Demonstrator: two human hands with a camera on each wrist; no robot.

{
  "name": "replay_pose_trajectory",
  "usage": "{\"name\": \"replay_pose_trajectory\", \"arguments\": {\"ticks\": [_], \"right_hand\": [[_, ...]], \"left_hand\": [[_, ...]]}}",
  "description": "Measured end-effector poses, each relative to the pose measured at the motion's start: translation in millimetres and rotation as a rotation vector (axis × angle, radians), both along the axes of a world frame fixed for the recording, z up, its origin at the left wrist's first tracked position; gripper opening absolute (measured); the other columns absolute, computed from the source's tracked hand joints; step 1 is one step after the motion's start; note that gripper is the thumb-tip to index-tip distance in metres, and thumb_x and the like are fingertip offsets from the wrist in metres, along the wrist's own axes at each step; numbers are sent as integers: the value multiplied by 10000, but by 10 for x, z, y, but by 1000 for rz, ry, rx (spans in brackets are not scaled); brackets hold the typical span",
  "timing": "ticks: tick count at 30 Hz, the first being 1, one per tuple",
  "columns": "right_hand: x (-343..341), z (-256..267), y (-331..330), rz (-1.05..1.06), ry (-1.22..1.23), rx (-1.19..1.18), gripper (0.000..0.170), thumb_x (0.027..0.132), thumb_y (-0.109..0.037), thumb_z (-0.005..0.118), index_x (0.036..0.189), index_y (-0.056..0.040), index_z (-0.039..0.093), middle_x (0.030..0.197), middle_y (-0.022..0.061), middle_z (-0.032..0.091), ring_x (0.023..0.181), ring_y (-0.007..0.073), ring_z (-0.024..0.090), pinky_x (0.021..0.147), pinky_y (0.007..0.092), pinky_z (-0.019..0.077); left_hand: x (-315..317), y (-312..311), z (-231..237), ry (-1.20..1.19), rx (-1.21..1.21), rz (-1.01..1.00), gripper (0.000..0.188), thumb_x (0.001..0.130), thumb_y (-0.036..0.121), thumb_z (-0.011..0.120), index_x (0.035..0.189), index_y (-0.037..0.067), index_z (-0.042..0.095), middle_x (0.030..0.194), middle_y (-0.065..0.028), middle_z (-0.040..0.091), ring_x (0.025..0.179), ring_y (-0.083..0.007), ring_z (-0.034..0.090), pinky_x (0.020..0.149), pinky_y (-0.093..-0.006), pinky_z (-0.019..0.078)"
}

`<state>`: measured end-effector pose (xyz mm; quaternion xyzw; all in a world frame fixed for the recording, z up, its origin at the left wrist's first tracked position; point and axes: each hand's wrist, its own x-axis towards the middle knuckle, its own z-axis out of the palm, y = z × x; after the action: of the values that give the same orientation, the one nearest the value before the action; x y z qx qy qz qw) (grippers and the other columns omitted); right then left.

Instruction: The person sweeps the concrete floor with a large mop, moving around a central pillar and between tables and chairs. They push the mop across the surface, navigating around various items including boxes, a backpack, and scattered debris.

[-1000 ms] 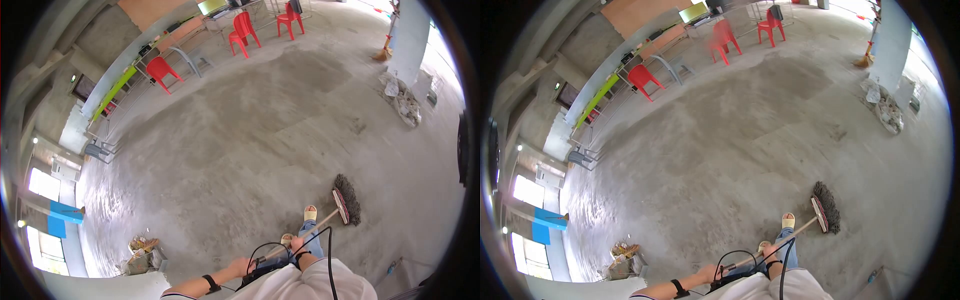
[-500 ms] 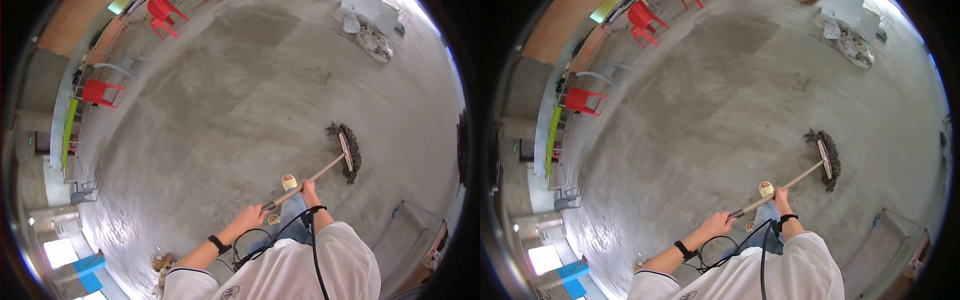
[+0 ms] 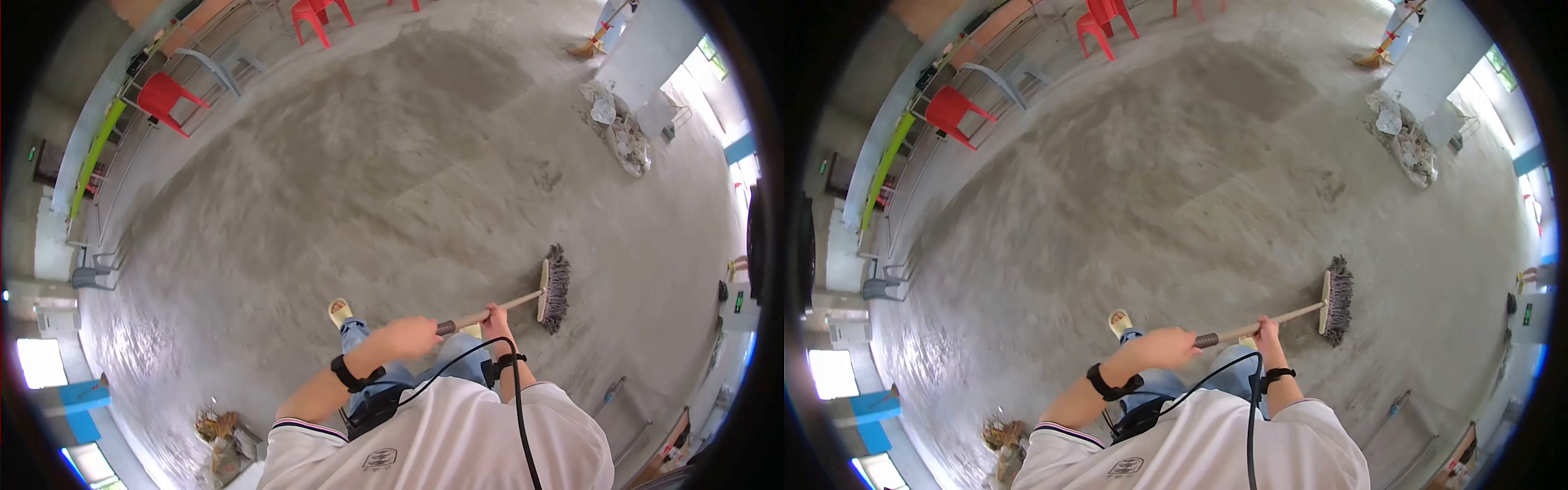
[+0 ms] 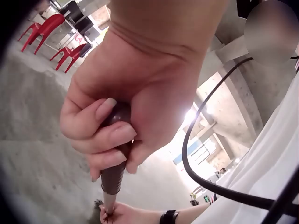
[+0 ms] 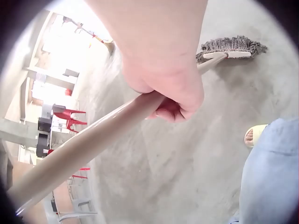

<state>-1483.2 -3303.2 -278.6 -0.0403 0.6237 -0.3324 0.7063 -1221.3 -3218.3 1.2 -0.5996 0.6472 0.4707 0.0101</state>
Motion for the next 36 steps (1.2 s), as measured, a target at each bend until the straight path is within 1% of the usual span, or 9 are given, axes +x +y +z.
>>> {"name": "replay_pose_trajectory", "arguments": {"ticks": [7,15,17,19,22,27,30,33,36], "right_hand": [[2594,72,600,240,17,52,100,830,-142,535,768,-84,484,590,51,448,478,181,464,387,324,381],[4971,349,2155,814,128,122,134,765,-185,565,694,-72,570,546,66,538,418,175,497,366,302,373],[5114,190,2498,1017,1,-68,148,731,-168,551,629,-62,565,531,84,540,411,184,513,361,305,373],[4955,-241,2891,1649,394,-1391,173,710,-171,552,583,-53,560,525,85,553,397,185,515,351,295,368],[4935,-382,3337,1509,61,-383,203,691,-221,609,547,-81,577,515,36,550,419,139,514,381,280,359],[4765,-353,3450,1481,-37,-417,288,694,-268,659,499,-80,559,500,14,510,444,104,492,406,247,356],[4834,-319,3343,1313,-110,-25,282,688,-234,674,712,27,569,580,43,536,467,114,506,441,271,400],[4843,-164,3270,1262,519,46,645,653,-261,668,982,186,339,659,188,608,562,283,624,528,367,494],[4821,-115,2949,1263,573,70,711,636,-227,694,1043,174,271,777,230,604,675,299,638,562,354,501]], "left_hand": [[2535,428,498,-91,80,-49,316,866,333,500,900,28,574,802,-185,621,756,-383,584,639,-450,452],[4327,2471,688,-139,255,265,381,817,404,552,902,34,587,769,-188,610,757,-371,590,633,-427,448],[4414,3051,599,-153,271,419,391,802,412,576,889,31,588,766,-181,611,750,-374,587,629,-424,444],[4306,3569,510,-99,289,522,356,824,379,553,945,45,568,762,-197,606,743,-390,584,625,-451,446],[4000,4369,477,4,153,728,313,884,306,489,969,13,559,737,-225,585,661,-360,557,602,-433,427],[3964,4269,710,-180,295,575,290,902,306,447,1018,62,552,778,-238,602,733,-433,574,600,-479,436],[3943,4373,246,-83,276,670,273,904,319,434,1012,99,555,759,-217,611,767,-444,568,612,-513,439],[3942,4051,129,-86,363,648,282,904,321,435,1015,90,552,769,-228,607,770,-446,563,606,-507,440],[3941,3809,67,-115,496,592,296,904,323,435,1020,76,549,784,-245,601,775,-448,557,596,-497,442]]}}
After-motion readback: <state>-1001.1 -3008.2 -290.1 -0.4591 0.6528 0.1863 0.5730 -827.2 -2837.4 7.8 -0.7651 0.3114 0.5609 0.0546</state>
